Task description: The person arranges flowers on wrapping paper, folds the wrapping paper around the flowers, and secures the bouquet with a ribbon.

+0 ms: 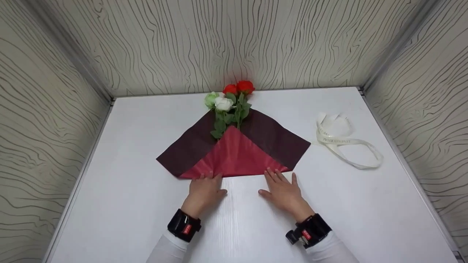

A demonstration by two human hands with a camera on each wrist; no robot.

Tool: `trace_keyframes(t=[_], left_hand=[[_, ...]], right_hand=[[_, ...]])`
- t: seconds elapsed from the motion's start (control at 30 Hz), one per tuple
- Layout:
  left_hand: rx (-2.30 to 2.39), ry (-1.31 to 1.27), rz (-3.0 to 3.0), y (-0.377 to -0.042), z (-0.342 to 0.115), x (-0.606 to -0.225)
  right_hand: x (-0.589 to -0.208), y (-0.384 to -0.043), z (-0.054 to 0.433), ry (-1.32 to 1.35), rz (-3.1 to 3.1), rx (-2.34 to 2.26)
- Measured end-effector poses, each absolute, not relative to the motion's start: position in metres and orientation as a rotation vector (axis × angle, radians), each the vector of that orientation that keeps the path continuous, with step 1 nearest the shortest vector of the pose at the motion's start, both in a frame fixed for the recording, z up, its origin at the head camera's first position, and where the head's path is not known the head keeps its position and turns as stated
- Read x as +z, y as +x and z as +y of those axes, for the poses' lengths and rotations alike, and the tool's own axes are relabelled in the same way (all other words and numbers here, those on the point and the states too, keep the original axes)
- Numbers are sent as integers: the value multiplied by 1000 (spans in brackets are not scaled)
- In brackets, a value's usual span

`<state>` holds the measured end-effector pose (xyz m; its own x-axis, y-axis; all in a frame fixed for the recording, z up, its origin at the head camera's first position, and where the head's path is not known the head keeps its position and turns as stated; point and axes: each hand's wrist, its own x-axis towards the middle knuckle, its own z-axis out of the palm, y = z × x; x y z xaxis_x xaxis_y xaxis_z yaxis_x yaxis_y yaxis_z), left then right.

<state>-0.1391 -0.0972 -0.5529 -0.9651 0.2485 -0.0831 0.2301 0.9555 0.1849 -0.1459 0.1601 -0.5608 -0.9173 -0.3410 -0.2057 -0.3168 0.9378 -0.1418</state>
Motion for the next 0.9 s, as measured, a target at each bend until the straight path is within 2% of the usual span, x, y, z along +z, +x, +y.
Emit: trace_keyframes(t=[0.23, 0.43, 0.53, 0.73, 0.9], left_hand=[[279, 356, 2982, -138, -99, -552], [296, 365, 2976, -138, -100, -554], [319, 367, 2976, -137, -100, -556], [341, 362, 2993, -135, -99, -555], [327, 372, 3016, -135, -100, -554]], right_hand=[[-559, -146, 187, -363, 2867, -241], [-555, -150, 192, -213, 2908, -300], [-554, -155, 186, -297, 2974, -328], [-552, -163, 161, -663, 2905, -355], [-556, -160, 152, -653, 2815, -309]])
